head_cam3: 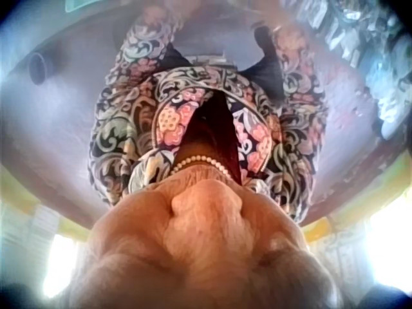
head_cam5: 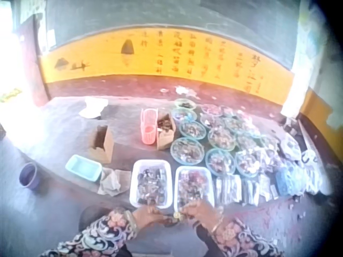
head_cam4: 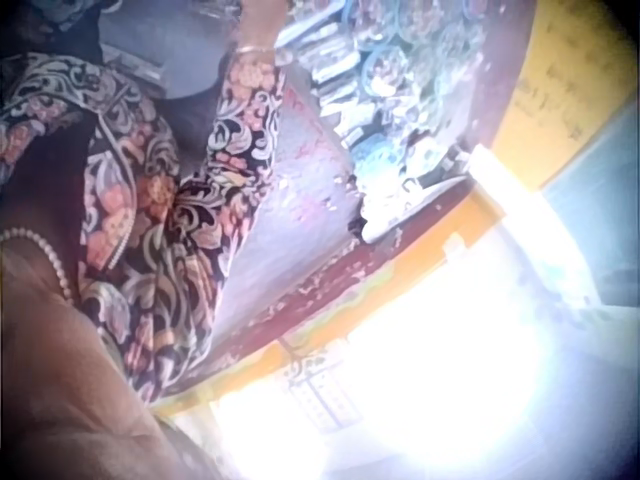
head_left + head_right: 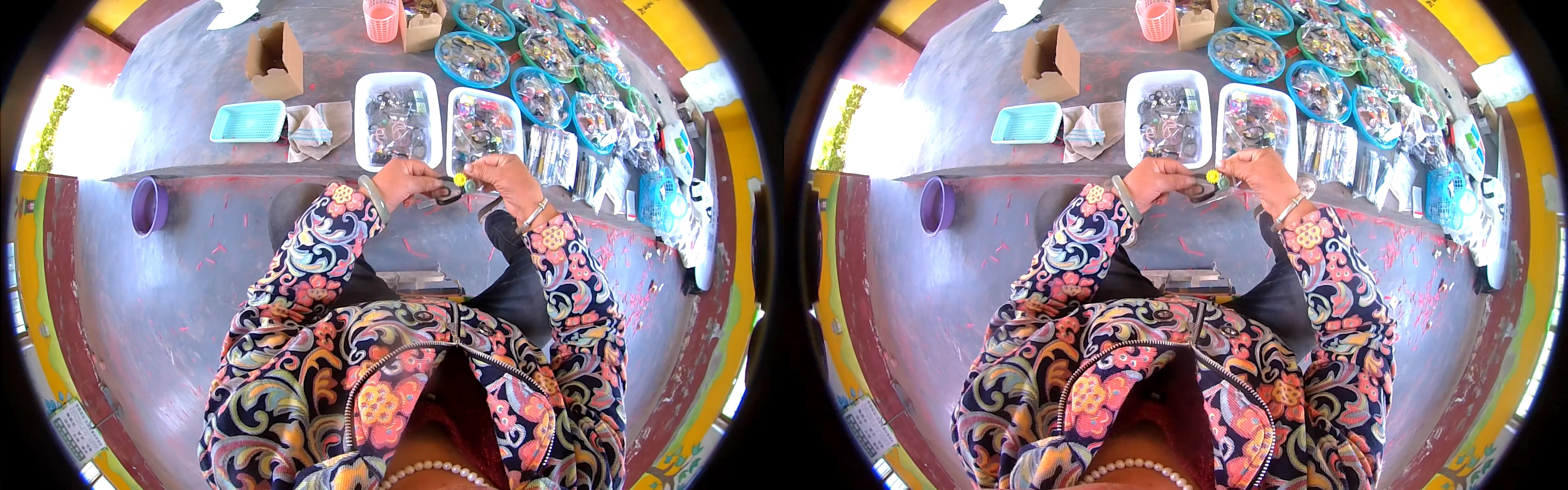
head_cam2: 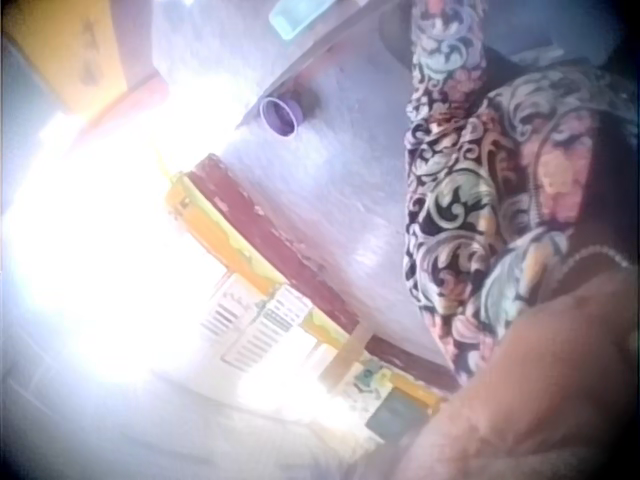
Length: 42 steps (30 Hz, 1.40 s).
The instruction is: The person sits on the floor and sorts through various small hair accessories, including clips and bands, from white plastic trays. They pick up items, inspect them, and place them back into the trays or into small plastic bags.
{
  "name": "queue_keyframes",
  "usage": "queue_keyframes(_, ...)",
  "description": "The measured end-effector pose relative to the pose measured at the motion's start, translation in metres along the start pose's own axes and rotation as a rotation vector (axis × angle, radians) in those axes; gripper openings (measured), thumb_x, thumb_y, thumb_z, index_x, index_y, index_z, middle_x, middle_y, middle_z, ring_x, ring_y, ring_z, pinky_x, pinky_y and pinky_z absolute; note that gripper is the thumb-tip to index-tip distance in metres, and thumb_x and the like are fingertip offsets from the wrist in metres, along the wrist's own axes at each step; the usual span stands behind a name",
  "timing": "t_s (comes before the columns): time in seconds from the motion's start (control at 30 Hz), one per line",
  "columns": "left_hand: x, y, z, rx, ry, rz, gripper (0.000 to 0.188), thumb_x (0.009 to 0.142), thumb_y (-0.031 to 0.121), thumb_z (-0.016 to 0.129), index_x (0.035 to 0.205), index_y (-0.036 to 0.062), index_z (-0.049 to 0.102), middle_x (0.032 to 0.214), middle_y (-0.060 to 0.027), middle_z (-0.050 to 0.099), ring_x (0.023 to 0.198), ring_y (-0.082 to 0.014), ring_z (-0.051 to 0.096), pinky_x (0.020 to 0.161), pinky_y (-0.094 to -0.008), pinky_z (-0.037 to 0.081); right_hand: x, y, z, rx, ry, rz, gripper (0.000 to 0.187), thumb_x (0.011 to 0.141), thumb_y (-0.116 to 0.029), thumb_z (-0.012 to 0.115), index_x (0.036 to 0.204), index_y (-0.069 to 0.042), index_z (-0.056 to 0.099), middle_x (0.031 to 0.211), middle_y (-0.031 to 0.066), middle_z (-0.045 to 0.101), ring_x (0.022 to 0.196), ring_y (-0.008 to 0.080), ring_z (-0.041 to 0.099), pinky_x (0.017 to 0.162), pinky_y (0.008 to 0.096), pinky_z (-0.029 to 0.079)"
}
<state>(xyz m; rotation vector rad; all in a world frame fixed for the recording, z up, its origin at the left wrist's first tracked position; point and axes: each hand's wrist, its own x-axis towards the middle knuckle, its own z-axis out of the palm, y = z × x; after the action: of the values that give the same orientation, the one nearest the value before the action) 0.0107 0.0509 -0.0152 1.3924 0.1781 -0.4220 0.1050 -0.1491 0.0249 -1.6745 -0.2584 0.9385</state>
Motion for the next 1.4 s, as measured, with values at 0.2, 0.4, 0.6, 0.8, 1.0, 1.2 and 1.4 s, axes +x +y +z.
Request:
queue_keyframes(0.2,-0.002,-0.029,-0.041,0.122,0.334,0.151,0.016,0.076,0.013,0.06,0.087,0.0011,0.06,0.072,-0.0042,0.059,0.059,-0.0095,0.052,0.042,-0.0198,0.034,-0.005,-0.019,-0.012,-0.068,0.142,-0.172,0.022,0.08,-0.018,0.058,0.091,0.0,0.062,0.076,0.0017,0.061,0.067,0.0053,0.053,0.057,0.0175,0.038)
queue_keyframes(0.4,0.024,-0.049,-0.06,-0.385,0.648,-0.182,0.013,0.078,0.013,0.058,0.087,0.0028,0.057,0.073,-0.0047,0.058,0.062,-0.012,0.055,0.044,-0.021,0.036,-0.014,-0.025,-0.02,-0.026,0.1,-0.207,0.023,0.082,-0.02,0.055,0.091,0.0,0.062,0.078,0.0038,0.062,0.069,0.0075,0.055,0.057,0.0189,0.04)
queue_keyframes(0.6,0.052,-0.055,-0.049,-0.264,0.62,-0.27,0.022,0.077,0.014,0.056,0.097,0.0034,0.053,0.079,-0.0043,0.059,0.067,-0.0126,0.057,0.049,-0.0255,0.039,-0.016,-0.03,-0.018,-0.019,0.064,-0.21,0.022,0.083,-0.018,0.053,0.089,0.0,0.063,0.077,0.0041,0.062,0.067,0.0076,0.055,0.058,0.0196,0.04)
queue_keyframes(0.8,0.094,-0.067,-0.052,-0.282,0.61,-0.274,0.024,0.078,0.013,0.054,0.1,0.0036,0.052,0.084,-0.0057,0.059,0.07,-0.0147,0.059,0.049,-0.0262,0.04,-0.018,-0.03,-0.023,-0.053,0.085,-0.206,0.021,0.083,-0.017,0.052,0.088,0.0,0.063,0.076,0.004,0.062,0.067,0.0076,0.055,0.058,0.0198,0.04)
queue_keyframes(1.0,0.134,-0.182,-0.153,-0.552,0.76,-0.453,0.009,0.081,0.014,0.046,0.078,0.0065,0.05,0.067,-0.0054,0.054,0.056,-0.0175,0.054,0.047,-0.0309,0.043,-0.011,-0.048,-0.009,-0.082,-0.005,-0.258,0.022,0.083,-0.018,0.052,0.088,0.0,0.063,0.075,0.0044,0.062,0.066,0.008,0.055,0.059,0.02,0.041)
queue_keyframes(1.2,0.136,-0.116,-0.067,-0.248,0.631,-0.219,0.015,0.08,0.017,0.048,0.082,0.0038,0.055,0.068,-0.0053,0.057,0.057,-0.0149,0.054,0.046,-0.0278,0.042,-0.012,-0.02,-0.067,0.018,0.302,-0.234,0.023,0.083,-0.021,0.053,0.089,-0.002,0.063,0.075,0.0039,0.062,0.066,0.0083,0.056,0.058,0.02,0.04)
queue_keyframes(1.4,0.033,0.038,-0.007,-0.43,0.403,0.144,0.022,0.084,0.023,0.05,0.083,0.003,0.057,0.079,-0.0071,0.061,0.074,-0.0145,0.057,0.058,-0.0242,0.041,-0.001,-0.027,-0.094,0.178,0.362,-0.194,0.022,0.082,-0.021,0.053,0.091,-0.004,0.062,0.083,0.003,0.061,0.073,0.0084,0.055,0.062,0.0209,0.039)
